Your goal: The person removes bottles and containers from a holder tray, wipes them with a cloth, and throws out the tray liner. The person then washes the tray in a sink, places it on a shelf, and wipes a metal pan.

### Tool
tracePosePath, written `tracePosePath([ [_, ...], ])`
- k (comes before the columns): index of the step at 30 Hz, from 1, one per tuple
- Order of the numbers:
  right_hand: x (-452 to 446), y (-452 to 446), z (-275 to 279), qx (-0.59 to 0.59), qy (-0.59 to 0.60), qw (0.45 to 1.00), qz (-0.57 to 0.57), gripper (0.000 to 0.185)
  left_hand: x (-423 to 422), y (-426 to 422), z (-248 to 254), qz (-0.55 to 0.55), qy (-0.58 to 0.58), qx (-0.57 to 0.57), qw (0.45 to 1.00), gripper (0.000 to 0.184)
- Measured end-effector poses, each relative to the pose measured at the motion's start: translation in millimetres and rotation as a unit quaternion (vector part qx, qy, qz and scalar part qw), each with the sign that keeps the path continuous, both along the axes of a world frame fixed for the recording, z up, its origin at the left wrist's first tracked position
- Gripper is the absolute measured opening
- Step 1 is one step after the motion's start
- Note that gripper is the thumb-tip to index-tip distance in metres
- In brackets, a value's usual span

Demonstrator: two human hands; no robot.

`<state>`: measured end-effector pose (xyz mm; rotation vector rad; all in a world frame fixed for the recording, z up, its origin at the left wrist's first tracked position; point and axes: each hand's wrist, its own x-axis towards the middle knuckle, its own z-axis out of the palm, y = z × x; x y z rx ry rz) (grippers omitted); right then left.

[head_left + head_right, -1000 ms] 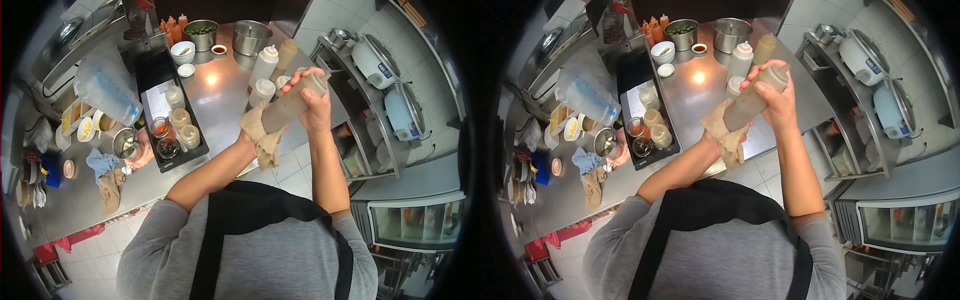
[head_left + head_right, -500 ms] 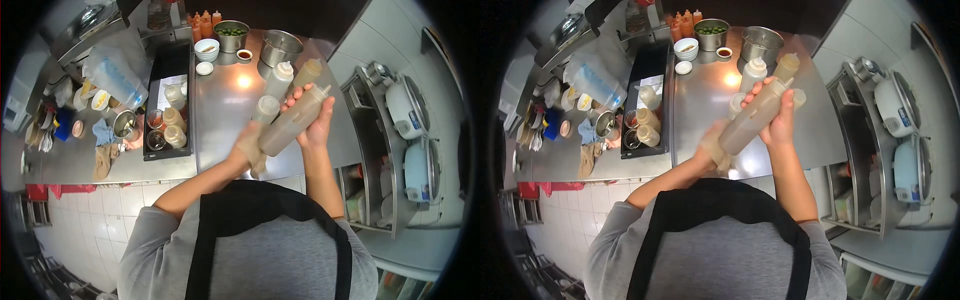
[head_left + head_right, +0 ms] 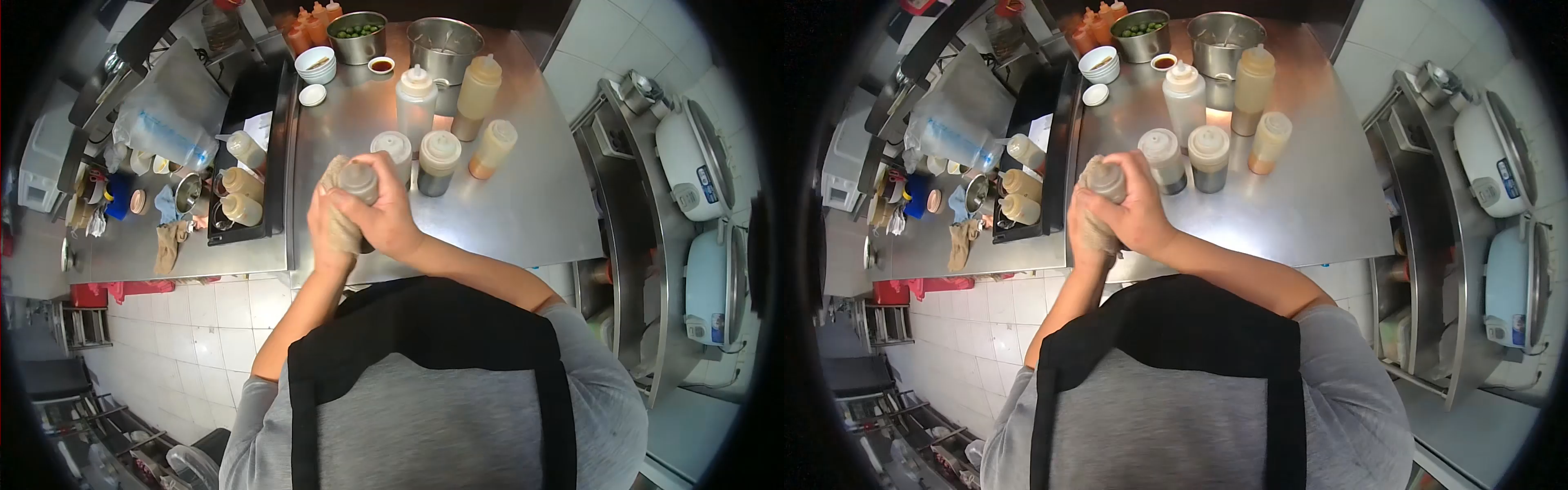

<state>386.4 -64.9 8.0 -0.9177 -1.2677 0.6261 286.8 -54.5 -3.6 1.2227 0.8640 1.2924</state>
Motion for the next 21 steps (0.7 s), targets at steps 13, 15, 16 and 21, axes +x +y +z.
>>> tracePosePath([
  [13, 26, -28, 11, 0.052, 0.006, 0.992, 0.112, 0.039, -6, -4, -52, -0.211, -0.228, -0.346, 0.885, 0.021],
  [15, 34, -28, 15, 0.081, -0.012, 0.994, 0.078, 0.038, 0, -13, -60, -0.186, -0.202, -0.337, 0.901, 0.021],
  [16, 37, -30, 15, 0.126, -0.047, 0.99, 0.05, 0.04, 4, -16, -62, -0.174, -0.183, -0.329, 0.91, 0.021],
  [21, 39, -38, -14, 0.197, -0.141, 0.969, 0.053, 0.046, 25, -32, -66, -0.108, -0.028, -0.253, 0.961, 0.022],
])
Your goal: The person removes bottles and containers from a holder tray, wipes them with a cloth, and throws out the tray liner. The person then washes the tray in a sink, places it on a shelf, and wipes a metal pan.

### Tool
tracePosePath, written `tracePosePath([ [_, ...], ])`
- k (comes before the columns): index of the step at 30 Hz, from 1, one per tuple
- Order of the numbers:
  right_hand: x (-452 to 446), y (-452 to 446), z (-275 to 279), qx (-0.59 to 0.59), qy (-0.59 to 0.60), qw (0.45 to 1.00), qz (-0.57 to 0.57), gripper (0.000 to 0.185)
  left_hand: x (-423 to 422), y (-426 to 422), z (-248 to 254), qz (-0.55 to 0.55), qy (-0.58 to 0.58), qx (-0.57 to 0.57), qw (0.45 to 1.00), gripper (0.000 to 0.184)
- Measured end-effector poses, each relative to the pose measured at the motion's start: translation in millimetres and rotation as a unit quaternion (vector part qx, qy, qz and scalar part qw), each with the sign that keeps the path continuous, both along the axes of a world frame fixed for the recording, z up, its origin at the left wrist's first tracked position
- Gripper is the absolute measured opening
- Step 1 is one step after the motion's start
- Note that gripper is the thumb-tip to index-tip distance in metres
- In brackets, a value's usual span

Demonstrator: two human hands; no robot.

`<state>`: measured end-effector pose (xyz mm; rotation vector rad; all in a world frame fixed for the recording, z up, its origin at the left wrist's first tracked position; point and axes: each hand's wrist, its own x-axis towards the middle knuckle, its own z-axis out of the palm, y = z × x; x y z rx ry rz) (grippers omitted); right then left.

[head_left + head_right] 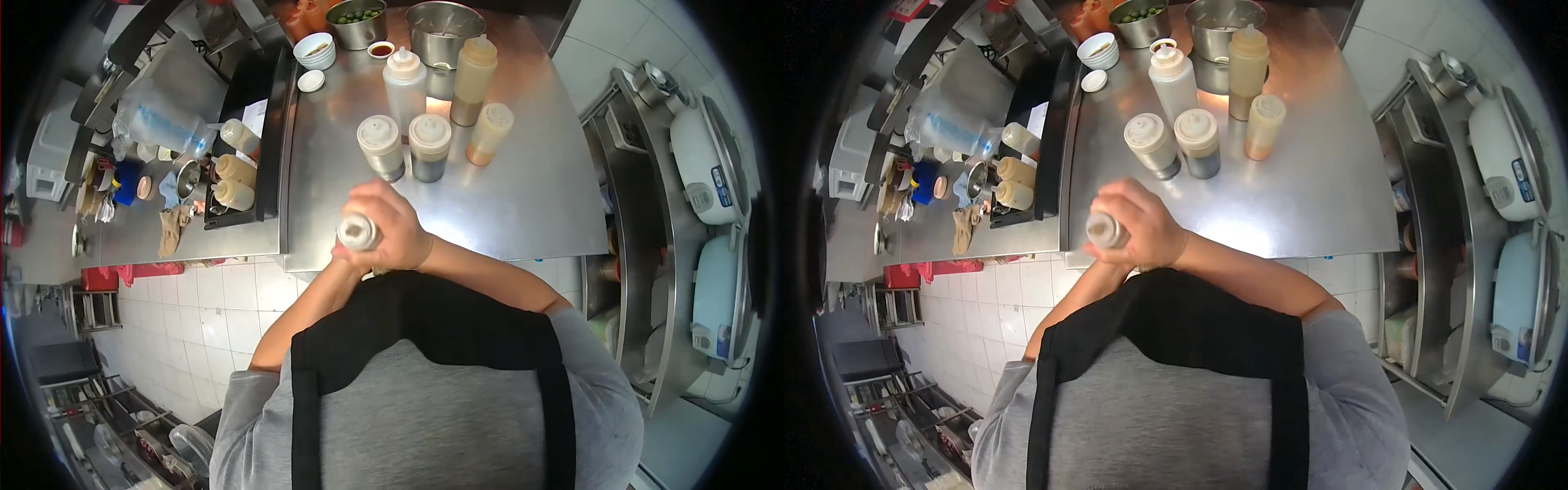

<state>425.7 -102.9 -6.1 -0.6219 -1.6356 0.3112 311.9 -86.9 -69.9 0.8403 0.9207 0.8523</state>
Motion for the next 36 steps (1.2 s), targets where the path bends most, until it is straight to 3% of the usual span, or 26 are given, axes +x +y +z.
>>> tracePosePath([
  [4, 30, -13, -24, -0.065, -0.006, 0.997, -0.044, 0.049, -9, 4, -26, 0.005, 0.096, 0.037, 0.995, 0.024],
  [6, 61, -25, -31, -0.075, -0.016, 0.984, -0.162, 0.048, -26, 27, -61, -0.002, 0.113, 0.054, 0.992, 0.031],
  [7, 81, -32, -38, -0.088, -0.01, 0.971, -0.222, 0.042, -26, 30, -42, 0.056, 0.046, 0.023, 0.997, 0.043],
  [9, 120, -46, -54, -0.178, 0.048, 0.923, -0.338, 0.035, -41, 58, -27, 0.109, 0.044, 0.029, 0.993, 0.046],
  [10, 145, -48, -60, -0.188, 0.038, 0.901, -0.39, 0.035, -53, 71, -29, 0.096, -0.025, 0.036, 0.994, 0.045],
  [12, 187, -42, -73, -0.157, -0.026, 0.849, -0.504, 0.039, -64, 85, -13, 0.06, -0.047, 0.052, 0.996, 0.044],
  [17, 238, -29, -78, -0.163, -0.032, 0.824, -0.542, 0.047, -67, 92, 13, 0.109, -0.084, 0.063, 0.988, 0.043],
  [20, 202, -37, -34, -0.043, -0.09, 0.805, -0.585, 0.051, -82, 87, 28, 0.102, -0.241, 0.025, 0.965, 0.047],
  [21, 184, -33, -25, -0.058, -0.073, 0.85, -0.519, 0.054, -86, 79, 40, 0.086, -0.354, 0.027, 0.931, 0.051],
  [24, 112, -4, -6, -0.116, -0.096, 0.954, -0.258, 0.065, -103, 61, 44, 0.044, -0.471, 0.033, 0.881, 0.055],
  [26, 56, 25, -14, -0.195, -0.012, 0.97, -0.144, 0.074, -99, 50, 25, 0.1, -0.41, -0.045, 0.906, 0.057],
  [27, 35, 34, -21, -0.204, -0.045, 0.96, -0.185, 0.077, -94, 40, 13, 0.146, -0.348, -0.075, 0.923, 0.058],
  [29, 3, 51, -38, -0.212, -0.11, 0.934, -0.266, 0.084, -88, 23, -8, 0.013, -0.522, -0.063, 0.851, 0.057],
  [32, -16, 64, -59, -0.194, -0.079, 0.933, -0.292, 0.09, -92, 6, 33, 0.01, -0.563, -0.096, 0.821, 0.054],
  [33, -18, 69, -63, -0.182, -0.08, 0.927, -0.318, 0.09, -102, 7, 46, 0.03, -0.53, -0.061, 0.846, 0.053],
  [36, -32, 90, -68, -0.224, 0.022, 0.912, -0.344, 0.09, -124, 14, 17, 0.082, -0.472, -0.102, 0.872, 0.054],
])
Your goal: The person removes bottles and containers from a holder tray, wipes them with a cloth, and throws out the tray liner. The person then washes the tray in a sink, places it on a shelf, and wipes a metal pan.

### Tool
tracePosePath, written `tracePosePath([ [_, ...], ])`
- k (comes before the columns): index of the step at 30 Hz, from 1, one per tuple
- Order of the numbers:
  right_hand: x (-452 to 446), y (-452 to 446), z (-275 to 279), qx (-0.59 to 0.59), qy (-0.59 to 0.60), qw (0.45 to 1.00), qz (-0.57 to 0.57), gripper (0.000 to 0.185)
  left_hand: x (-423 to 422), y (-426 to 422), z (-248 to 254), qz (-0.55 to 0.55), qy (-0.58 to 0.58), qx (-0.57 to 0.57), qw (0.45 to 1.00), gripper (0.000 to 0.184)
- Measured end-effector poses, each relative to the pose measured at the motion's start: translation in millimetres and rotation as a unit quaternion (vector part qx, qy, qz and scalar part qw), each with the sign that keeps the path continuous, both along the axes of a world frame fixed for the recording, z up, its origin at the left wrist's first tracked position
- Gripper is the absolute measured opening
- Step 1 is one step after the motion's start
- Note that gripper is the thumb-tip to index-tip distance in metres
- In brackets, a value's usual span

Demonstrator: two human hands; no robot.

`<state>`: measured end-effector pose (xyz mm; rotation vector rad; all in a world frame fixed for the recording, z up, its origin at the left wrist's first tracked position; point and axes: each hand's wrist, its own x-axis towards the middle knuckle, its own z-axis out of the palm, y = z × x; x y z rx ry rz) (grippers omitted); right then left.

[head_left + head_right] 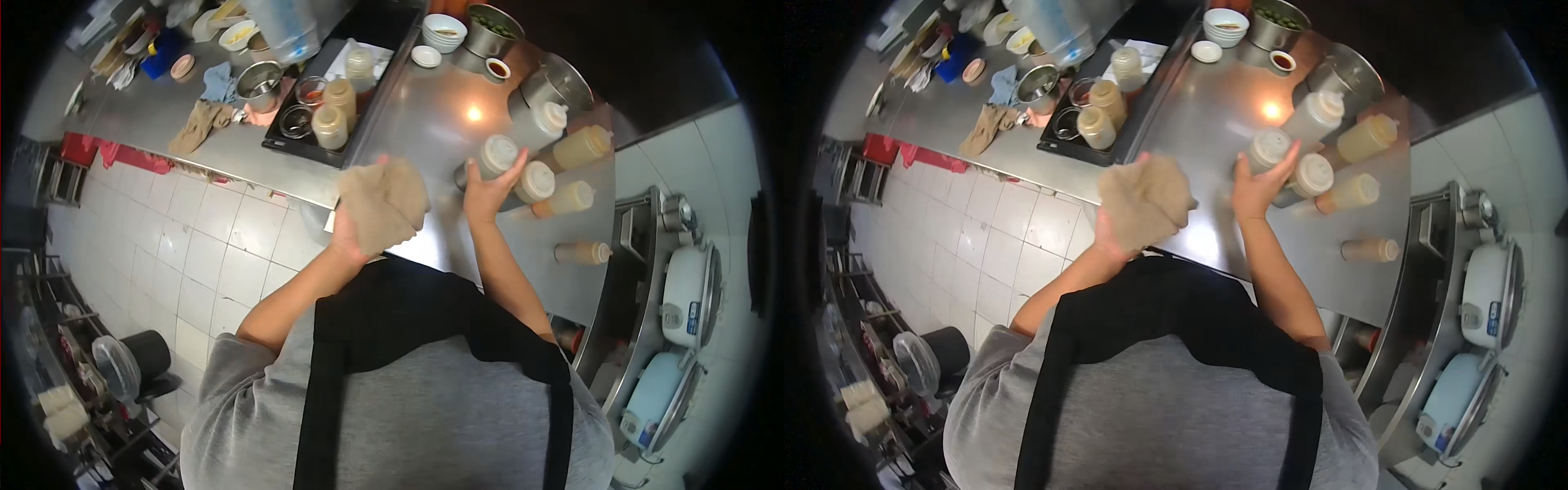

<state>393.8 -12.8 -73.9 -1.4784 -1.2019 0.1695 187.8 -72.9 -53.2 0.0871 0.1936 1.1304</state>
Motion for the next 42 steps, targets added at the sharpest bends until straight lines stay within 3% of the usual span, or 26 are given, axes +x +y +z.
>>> tracePosePath([
  [4, 2, 10, 4, -0.008, -0.007, 0.999, 0.03, 0.092, -12, 4, 4, -0.01, -0.062, 0.013, 0.998, 0.051],
  [6, 0, 9, 22, 0.036, 0.004, 0.998, 0.047, 0.091, -20, 9, 1, 0.023, 0.059, 0.126, 0.99, 0.052],
  [7, -3, 5, 39, 0.056, 0.009, 0.997, 0.055, 0.091, -20, 9, -1, 0.014, 0.053, 0.118, 0.991, 0.053],
  [8, -4, 2, 60, 0.075, 0.053, 0.992, 0.084, 0.088, -21, 10, -3, 0.005, 0.046, 0.111, 0.993, 0.053],
  [10, -7, -3, 111, 0.115, 0.138, 0.973, 0.144, 0.082, -16, 11, -5, -0.069, -0.102, -0.027, 0.992, 0.055],
  [13, -2, -3, 153, 0.129, 0.339, 0.918, 0.158, 0.073, -5, 24, 13, 0.006, -0.098, 0.028, 0.995, 0.057],
  [16, -29, -8, 172, 0.169, 0.361, 0.905, 0.148, 0.067, 27, 41, 29, 0.137, 0.043, 0.225, 0.964, 0.064],
  [17, -39, -9, 171, 0.179, 0.344, 0.911, 0.141, 0.068, 39, 39, 51, 0.179, 0.101, 0.202, 0.958, 0.06],
  [19, -60, -11, 164, 0.197, 0.311, 0.921, 0.127, 0.069, 64, 53, 58, 0.259, 0.313, 0.255, 0.877, 0.055],
  [21, -72, -16, 162, 0.194, 0.204, 0.949, 0.141, 0.069, 70, 63, 62, 0.262, 0.328, 0.242, 0.874, 0.05],
  [23, -73, -18, 164, 0.186, 0.158, 0.954, 0.173, 0.07, 72, 69, 66, 0.186, 0.149, 0.17, 0.956, 0.045],
  [26, -65, -16, 178, 0.171, 0.22, 0.936, 0.214, 0.069, 55, 83, 73, -0.03, -0.036, 0.088, 0.995, 0.038],
  [28, -52, -8, 181, 0.159, 0.277, 0.92, 0.227, 0.07, 59, 95, 59, 0.077, 0.112, 0.279, 0.951, 0.037],
  [29, -47, -4, 181, 0.154, 0.305, 0.91, 0.233, 0.07, 62, 99, 52, 0.135, 0.234, 0.361, 0.893, 0.041],
  [30, -44, -2, 180, 0.146, 0.321, 0.906, 0.236, 0.069, 62, 100, 52, 0.202, 0.349, 0.418, 0.814, 0.046],
  [31, -41, 1, 177, 0.138, 0.336, 0.901, 0.238, 0.068, 55, 98, 67, 0.267, 0.499, 0.451, 0.69, 0.058],
  [33, -37, 3, 171, 0.125, 0.373, 0.887, 0.244, 0.064, 40, 88, 84, 0.32, 0.651, 0.449, 0.522, 0.067],
  [35, -36, 4, 164, 0.112, 0.413, 0.868, 0.25, 0.061, 26, 73, 88, 0.315, 0.698, 0.417, 0.489, 0.061],
  [38, -29, 4, 159, 0.091, 0.456, 0.849, 0.249, 0.057, 27, 79, 76, 0.365, 0.628, 0.425, 0.54, 0.055],
  [41, -15, 6, 159, 0.053, 0.533, 0.8, 0.27, 0.056, 29, 90, 62, 0.222, 0.66, 0.43, 0.575, 0.066],
  [42, -15, 5, 161, 0.061, 0.527, 0.804, 0.268, 0.057, 26, 89, 68, 0.172, 0.697, 0.409, 0.564, 0.065],
])
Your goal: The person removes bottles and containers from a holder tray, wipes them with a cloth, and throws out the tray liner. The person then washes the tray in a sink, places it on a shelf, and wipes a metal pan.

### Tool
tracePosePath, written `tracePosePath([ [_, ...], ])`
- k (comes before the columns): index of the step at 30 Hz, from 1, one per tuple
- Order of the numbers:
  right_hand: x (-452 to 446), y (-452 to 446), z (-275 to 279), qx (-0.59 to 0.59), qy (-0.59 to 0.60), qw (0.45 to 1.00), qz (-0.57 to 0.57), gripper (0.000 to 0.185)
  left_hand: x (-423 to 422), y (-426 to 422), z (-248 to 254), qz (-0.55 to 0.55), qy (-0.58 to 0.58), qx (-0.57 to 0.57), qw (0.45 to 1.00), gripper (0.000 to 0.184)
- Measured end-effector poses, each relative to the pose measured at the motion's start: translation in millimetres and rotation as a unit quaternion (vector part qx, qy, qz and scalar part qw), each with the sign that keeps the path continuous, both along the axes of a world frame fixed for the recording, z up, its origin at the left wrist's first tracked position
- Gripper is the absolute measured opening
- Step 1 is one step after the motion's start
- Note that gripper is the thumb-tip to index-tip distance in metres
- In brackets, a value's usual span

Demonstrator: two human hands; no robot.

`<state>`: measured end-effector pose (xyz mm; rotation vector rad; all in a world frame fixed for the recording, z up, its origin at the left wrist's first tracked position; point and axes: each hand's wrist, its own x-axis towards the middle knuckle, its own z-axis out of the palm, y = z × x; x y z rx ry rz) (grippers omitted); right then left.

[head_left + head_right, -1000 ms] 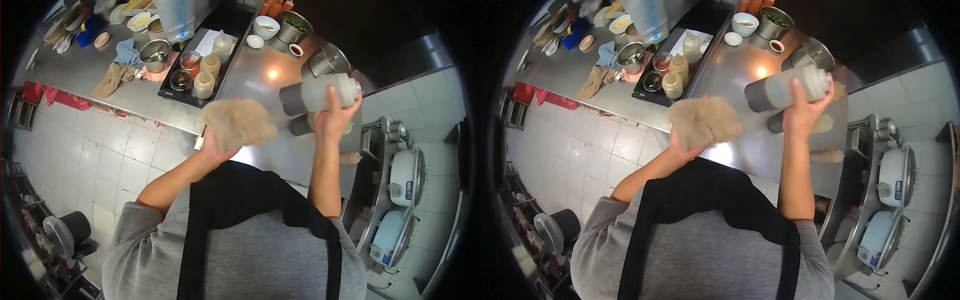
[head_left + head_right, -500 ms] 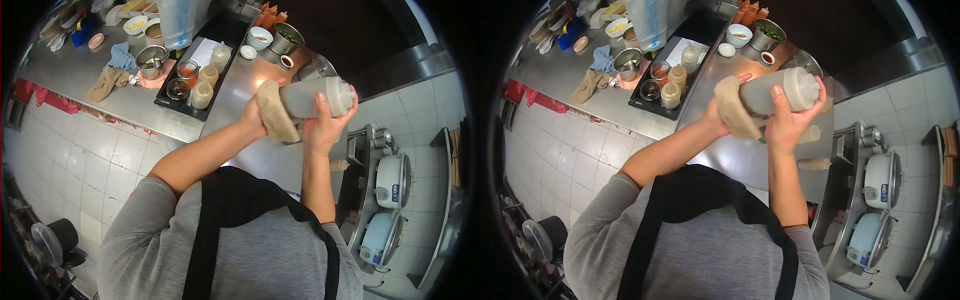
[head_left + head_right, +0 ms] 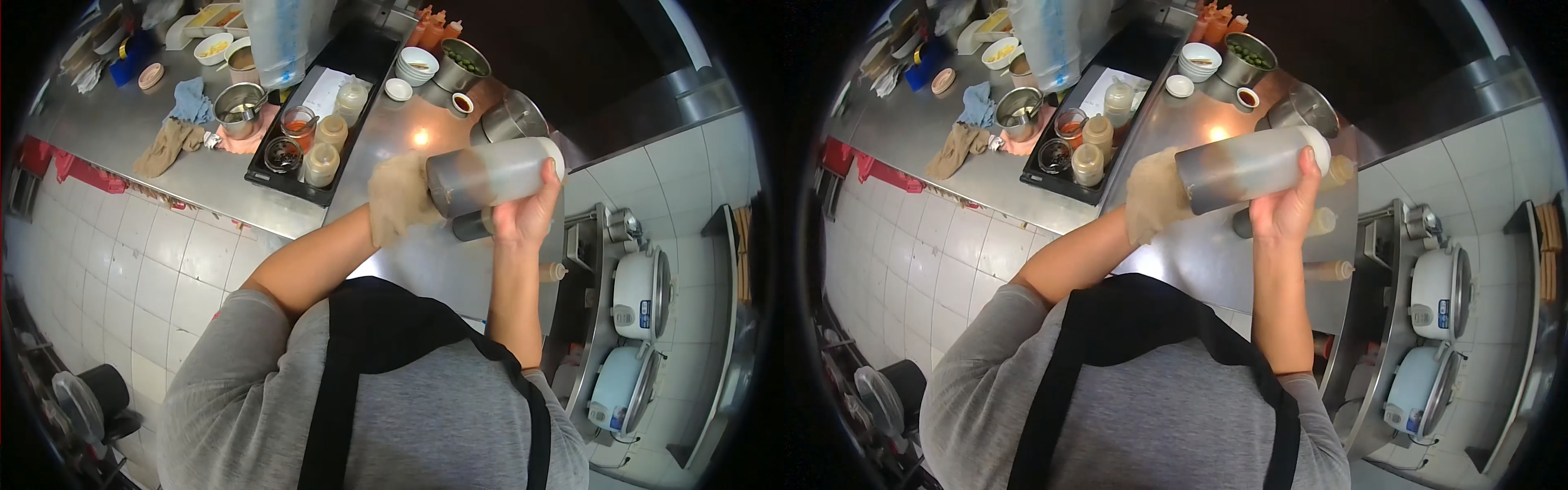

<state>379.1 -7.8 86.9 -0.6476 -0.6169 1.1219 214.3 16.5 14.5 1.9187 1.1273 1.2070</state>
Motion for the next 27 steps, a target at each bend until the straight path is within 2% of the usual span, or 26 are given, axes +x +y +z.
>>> tracePosePath([
  [1, -1, -3, 2, 0.006, -0.005, 1.0, -0.007, 0.059, -4, -2, 7, 0.004, 0.045, -0.049, 0.998, 0.064],
  [3, -5, -4, 0, 0.014, -0.033, 0.998, -0.056, 0.062, -10, -9, 23, 0.035, 0.092, -0.068, 0.993, 0.06],
  [5, -20, -2, -8, 0.017, -0.082, 0.987, -0.136, 0.066, -10, -20, 33, 0.091, 0.093, -0.007, 0.991, 0.055],
  [8, -31, 1, -35, 0.068, -0.132, 0.969, -0.199, 0.07, -3, -20, 17, 0.13, -0.032, 0.052, 0.99, 0.054],
  [9, -38, -2, -37, 0.079, -0.177, 0.954, -0.229, 0.076, -5, -23, 22, 0.105, -0.039, -0.009, 0.994, 0.052],
  [11, -41, -10, -41, 0.107, -0.321, 0.905, -0.257, 0.083, -11, -30, 36, 0.055, -0.054, -0.128, 0.989, 0.048],
  [14, -45, -17, -56, 0.213, -0.504, 0.797, -0.256, 0.088, 6, -20, -1, 0.076, 0.119, -0.046, 0.989, 0.041],
  [15, -45, -17, -60, 0.261, -0.555, 0.751, -0.246, 0.089, 8, -23, 1, 0.07, 0.116, -0.06, 0.989, 0.038],
  [18, -42, -11, -63, 0.232, -0.595, 0.717, -0.28, 0.089, 14, -31, 1, 0.052, 0.11, -0.097, 0.988, 0.03],
  [19, -43, -9, -56, 0.197, -0.584, 0.722, -0.314, 0.082, 22, -32, -8, 0.045, 0.111, -0.11, 0.987, 0.028],
  [20, -34, -2, -53, 0.158, -0.497, 0.799, -0.3, 0.079, 28, -32, -16, 0.037, 0.111, -0.122, 0.986, 0.025],
  [22, -3, 13, -43, 0.078, -0.305, 0.913, -0.259, 0.073, 18, -30, -9, -0.04, 0.161, 0.038, 0.985, 0.018],
  [24, 17, 18, -33, 0.035, -0.193, 0.948, -0.249, 0.066, 7, -27, -3, -0.114, 0.204, 0.197, 0.952, 0.015],
  [25, 23, 19, -29, 0.014, -0.135, 0.961, -0.242, 0.063, 7, -25, -7, -0.057, 0.257, 0.196, 0.945, 0.015],
  [27, 30, 17, -26, 0.008, -0.11, 0.968, -0.226, 0.063, 15, -19, -34, 0.059, 0.357, 0.188, 0.913, 0.016],
])
